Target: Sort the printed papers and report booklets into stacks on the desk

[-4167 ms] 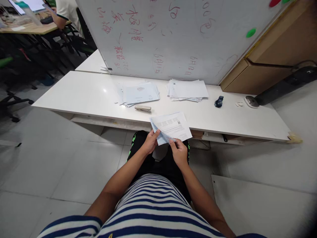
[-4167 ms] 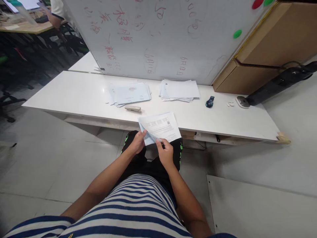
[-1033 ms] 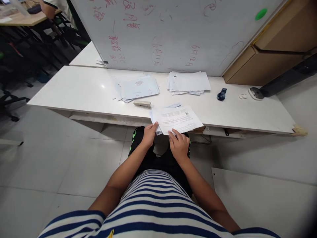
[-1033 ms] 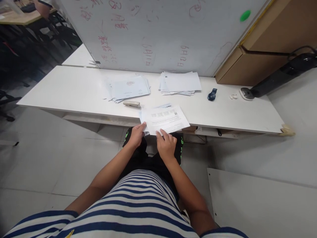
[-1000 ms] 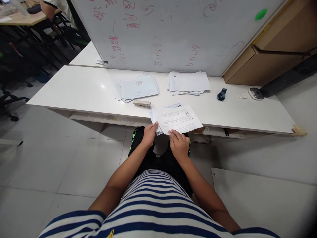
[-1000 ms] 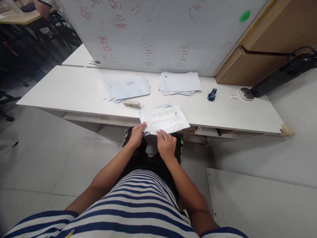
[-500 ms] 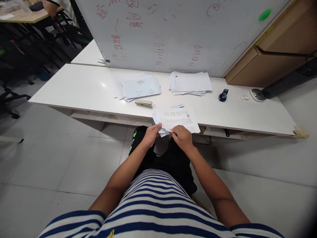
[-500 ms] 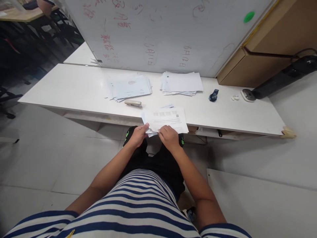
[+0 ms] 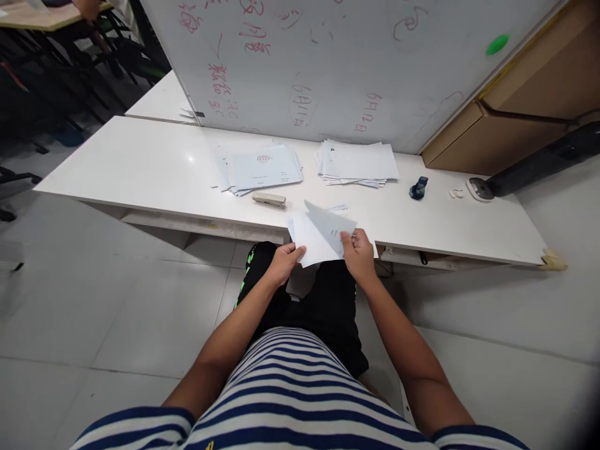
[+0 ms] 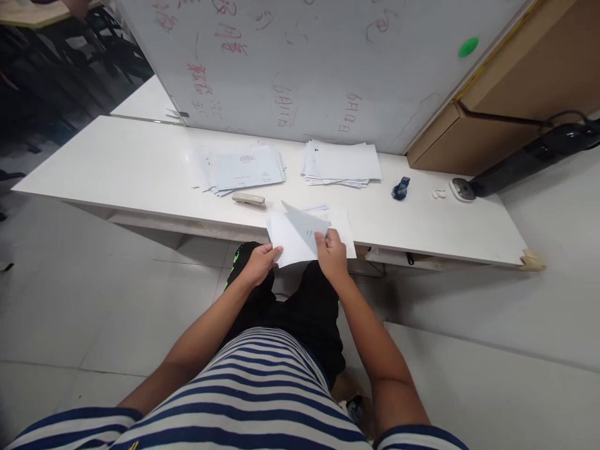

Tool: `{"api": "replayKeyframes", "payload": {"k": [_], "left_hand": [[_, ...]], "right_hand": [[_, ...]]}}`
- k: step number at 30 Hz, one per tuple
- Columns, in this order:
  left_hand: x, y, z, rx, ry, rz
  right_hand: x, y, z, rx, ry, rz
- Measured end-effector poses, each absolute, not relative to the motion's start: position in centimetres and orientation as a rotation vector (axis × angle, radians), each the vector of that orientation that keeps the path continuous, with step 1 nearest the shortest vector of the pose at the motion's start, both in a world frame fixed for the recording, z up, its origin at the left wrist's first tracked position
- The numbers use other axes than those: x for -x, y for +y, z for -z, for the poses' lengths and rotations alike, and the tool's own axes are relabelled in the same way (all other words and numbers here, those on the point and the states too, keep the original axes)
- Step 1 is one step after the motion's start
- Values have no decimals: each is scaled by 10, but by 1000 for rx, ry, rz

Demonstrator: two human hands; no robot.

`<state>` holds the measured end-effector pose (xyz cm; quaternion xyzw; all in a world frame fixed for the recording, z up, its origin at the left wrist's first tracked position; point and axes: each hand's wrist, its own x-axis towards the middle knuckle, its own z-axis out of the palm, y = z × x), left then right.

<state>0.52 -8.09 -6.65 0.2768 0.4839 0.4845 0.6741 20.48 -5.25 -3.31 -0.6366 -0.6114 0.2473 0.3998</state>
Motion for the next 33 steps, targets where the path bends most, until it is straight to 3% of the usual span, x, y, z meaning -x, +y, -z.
{"api": "replayKeyframes", "payload": {"k": [5,9,13,18,24,29,33], "left_hand": [[-3,-81,76,-729,1196,-1139],[-2,-82,76,-727,1217,-1136],[1,-83,70,-746,1213,-1109],[12,-87,61,-774,1198,-1088],[28,-94,64,-822,1251,-1046],[39,-103,67,-960,1139,-904],[43,-109,70,-1078,1122,-842]], "right_hand": [[-241,31,-37,1414,-1444,223],[-253,108,-70,1162,-1778,424],[-243,158,-28,1240,-2169,140],[-242,167,26,1532,-2182,-234],[-236,31,38,1515,-1326,-231],[-226,-72,64,1432,-884,-732],[-231,-90,74,1459,-710,-876]]}}
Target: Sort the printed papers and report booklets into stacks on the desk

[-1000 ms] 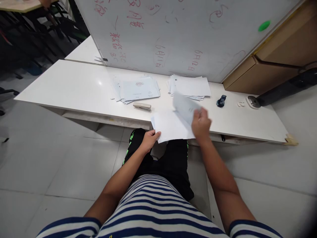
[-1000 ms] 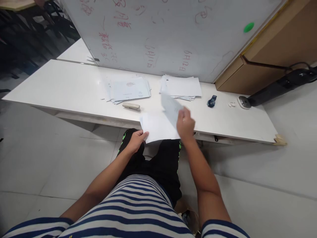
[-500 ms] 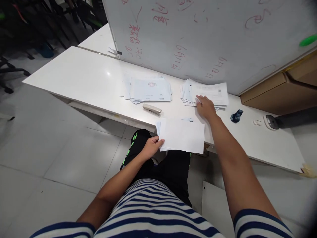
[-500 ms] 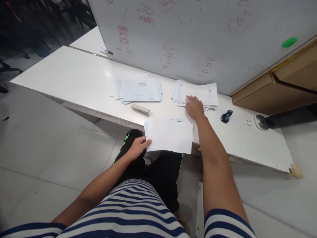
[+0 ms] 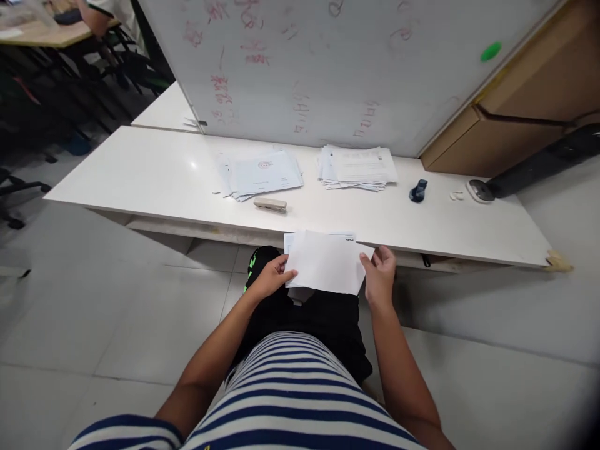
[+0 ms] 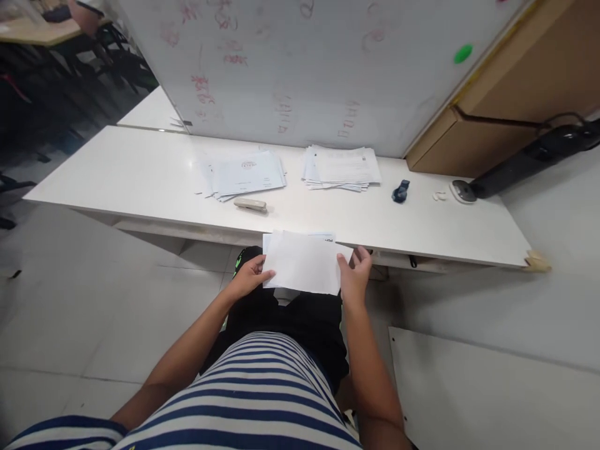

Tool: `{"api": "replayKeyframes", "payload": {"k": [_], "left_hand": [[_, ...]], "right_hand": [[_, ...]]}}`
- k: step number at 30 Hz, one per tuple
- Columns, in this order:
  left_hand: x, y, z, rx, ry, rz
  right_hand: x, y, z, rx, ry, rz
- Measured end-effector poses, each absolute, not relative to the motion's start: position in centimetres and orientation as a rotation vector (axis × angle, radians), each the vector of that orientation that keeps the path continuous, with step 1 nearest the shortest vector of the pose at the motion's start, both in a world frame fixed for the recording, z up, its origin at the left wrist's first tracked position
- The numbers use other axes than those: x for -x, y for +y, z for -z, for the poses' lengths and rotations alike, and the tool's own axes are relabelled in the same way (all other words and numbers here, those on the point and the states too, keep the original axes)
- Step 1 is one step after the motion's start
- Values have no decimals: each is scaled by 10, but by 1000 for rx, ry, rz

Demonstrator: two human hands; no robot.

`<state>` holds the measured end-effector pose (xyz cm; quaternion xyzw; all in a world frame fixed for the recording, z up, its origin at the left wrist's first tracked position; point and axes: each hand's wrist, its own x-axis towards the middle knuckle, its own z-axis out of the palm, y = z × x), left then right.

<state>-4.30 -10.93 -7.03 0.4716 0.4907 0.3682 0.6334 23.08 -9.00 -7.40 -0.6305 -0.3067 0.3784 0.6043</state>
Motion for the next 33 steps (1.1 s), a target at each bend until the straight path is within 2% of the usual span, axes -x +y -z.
{"api": "replayKeyframes", "payload": {"k": [2,6,8,18,27,30,33], "left_hand": [[44,-112,71,-1125,1136,-849],[47,-113,64,-1214,1182,-803],[48,-111,58,-1235,1191,-800],[49,-95,65,-1146,1081,-806],[26,-87,72,-906,1245,-800],[22,-84,71,-867,1308,-851],[20,-75,52,-1002,1283,-942]], "right_hand": [[-236,-95,80,1492,-566,-1066],[-245,-107,91,1353,-500,-1669],[-249,-110,94,1312,-555,-1777],[-271,-73,69,1507,-912,-1610],[-240,-64,61,1404,-871,-1572],[-238,-68,51,1456,-962,-1456],[-242,-64,22,1525,-1186,-1184]]}}
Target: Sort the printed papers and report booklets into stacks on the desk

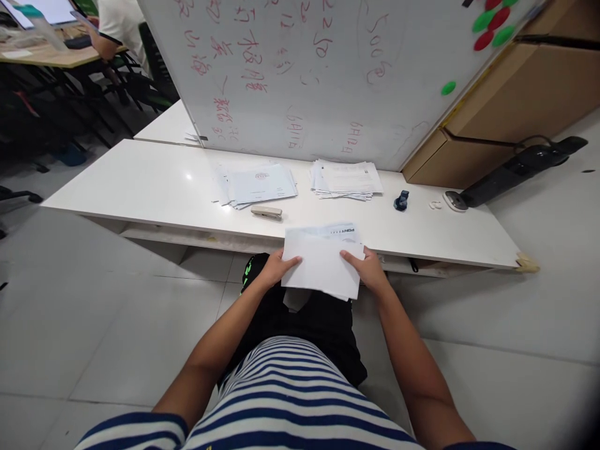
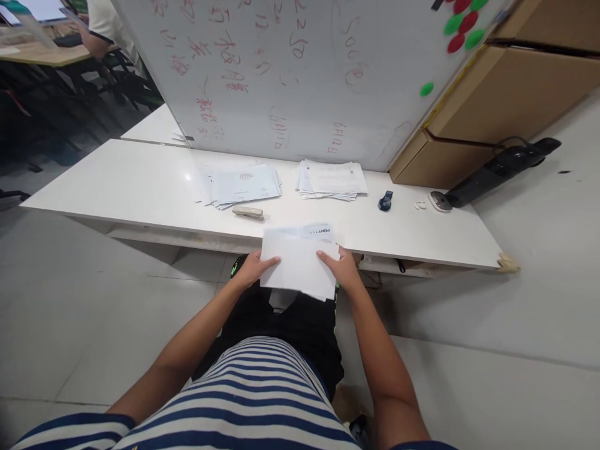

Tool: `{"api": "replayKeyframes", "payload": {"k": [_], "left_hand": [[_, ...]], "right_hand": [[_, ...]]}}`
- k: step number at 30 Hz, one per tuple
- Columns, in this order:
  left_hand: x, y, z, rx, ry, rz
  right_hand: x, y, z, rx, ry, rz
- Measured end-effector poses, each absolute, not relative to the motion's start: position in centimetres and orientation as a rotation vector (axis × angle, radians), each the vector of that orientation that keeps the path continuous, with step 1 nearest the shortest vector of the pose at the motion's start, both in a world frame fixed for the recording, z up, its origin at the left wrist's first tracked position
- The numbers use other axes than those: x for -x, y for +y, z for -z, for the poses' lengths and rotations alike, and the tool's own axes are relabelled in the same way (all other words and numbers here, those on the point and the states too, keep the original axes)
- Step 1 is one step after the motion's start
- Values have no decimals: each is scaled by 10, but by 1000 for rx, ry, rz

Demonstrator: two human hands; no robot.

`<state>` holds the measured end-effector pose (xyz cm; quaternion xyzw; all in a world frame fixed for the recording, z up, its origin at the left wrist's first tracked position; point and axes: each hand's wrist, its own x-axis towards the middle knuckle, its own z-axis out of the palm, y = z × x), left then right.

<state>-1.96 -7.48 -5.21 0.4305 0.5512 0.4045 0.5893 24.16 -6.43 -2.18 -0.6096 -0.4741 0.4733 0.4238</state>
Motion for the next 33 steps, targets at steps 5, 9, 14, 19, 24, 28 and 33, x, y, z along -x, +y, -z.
{"api": "replayKeyframes", "payload": {"k": [5,9,14,19,24,28,33], "left_hand": [[16,-33,1,-1261,1236,-1206],[14,0,-8,-1305,1229,-1310],[18,13,9,-1285,1292,-1270],[26,13,8,-1291,1256,-1253],[30,15,5,-1255,1239,-1227],[29,16,5,-1296,1231,-1186],[18,-4,9,-1531,1264,-1147]], "right_hand": [[-240,-30,-27,1352,-1316,-701],[-227,6,-15,1229,-1300,-743],[-218,32,20,1318,-1255,-1091],[-222,35,25,1135,-1236,-1080],[-231,35,34,1103,-1179,-1026],[-237,34,39,1148,-1162,-1056],[-231,11,26,1236,-1242,-1064]]}}
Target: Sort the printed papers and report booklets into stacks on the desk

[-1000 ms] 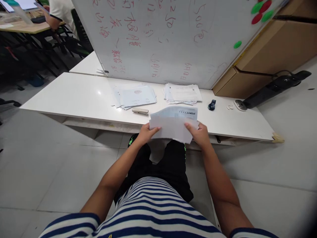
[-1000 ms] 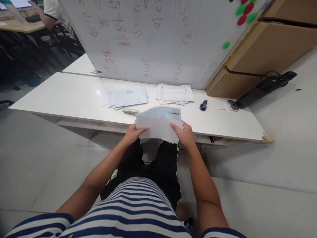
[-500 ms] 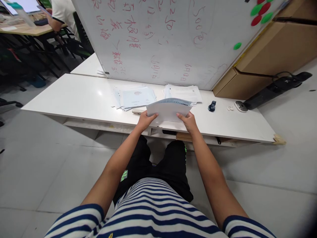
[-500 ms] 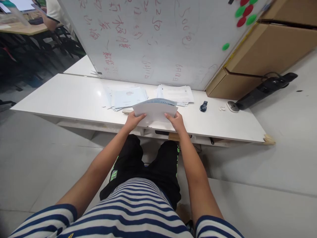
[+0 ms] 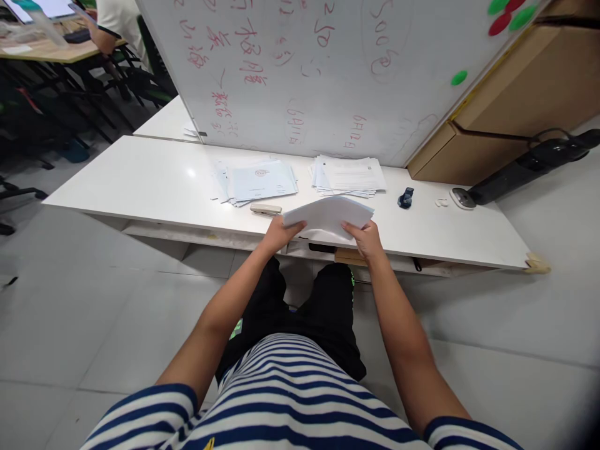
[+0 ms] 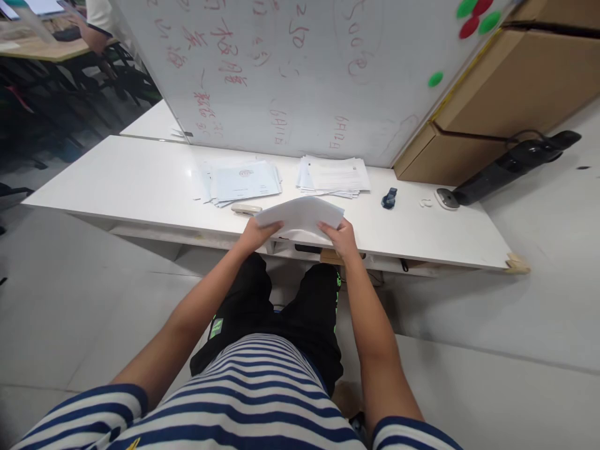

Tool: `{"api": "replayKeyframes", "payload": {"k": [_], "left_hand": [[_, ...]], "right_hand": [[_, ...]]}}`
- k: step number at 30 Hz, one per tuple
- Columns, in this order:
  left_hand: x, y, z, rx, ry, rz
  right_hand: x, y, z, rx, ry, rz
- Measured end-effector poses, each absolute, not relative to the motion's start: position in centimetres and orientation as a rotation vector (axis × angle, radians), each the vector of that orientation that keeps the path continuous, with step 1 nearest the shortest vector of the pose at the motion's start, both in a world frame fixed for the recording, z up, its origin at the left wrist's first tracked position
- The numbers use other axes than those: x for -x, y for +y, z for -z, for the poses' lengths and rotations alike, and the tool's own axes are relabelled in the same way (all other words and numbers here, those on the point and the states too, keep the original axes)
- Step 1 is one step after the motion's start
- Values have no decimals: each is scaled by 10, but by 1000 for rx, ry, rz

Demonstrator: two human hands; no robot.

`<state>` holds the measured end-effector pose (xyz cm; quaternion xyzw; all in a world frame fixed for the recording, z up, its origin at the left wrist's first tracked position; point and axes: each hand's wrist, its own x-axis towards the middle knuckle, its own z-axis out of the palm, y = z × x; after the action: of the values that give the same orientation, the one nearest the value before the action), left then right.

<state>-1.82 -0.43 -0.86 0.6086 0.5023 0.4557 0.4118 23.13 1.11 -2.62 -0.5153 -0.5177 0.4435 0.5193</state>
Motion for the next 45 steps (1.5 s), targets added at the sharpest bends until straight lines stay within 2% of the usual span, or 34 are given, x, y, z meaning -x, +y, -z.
{"api": "replayKeyframes", "payload": {"k": [5,9,18,24,31,35,39,42,45], "left_hand": [[15,-49,16,-1931,1137,-1285],[21,-69,26,-2035,1153,-1286],[32,-43,30,-2186,1070,-1411],[12,3,20,-1902,1602,-1045],[0,-4,41,-1766,1729,-932],[2,-11,31,-1747,1654,-898],[15,-20,6,-1762,1566,-1093],[35,-13,-6,-1827,1633,-1290],[58,9,-1,-2060,1775,-1262]], "right_hand": [[-224,-32,26,1495,-1496,-636],[-230,-55,39,1269,-1772,-450],[-247,-45,36,1094,-1951,-295],[-241,-18,24,1486,-1872,-283],[-228,-23,35,1634,-1834,-299],[-228,-30,31,1704,-1698,-427],[-233,-47,26,1670,-1400,-638],[-232,-61,30,1561,-1107,-983],[-222,-68,39,1418,-877,-1348]]}}
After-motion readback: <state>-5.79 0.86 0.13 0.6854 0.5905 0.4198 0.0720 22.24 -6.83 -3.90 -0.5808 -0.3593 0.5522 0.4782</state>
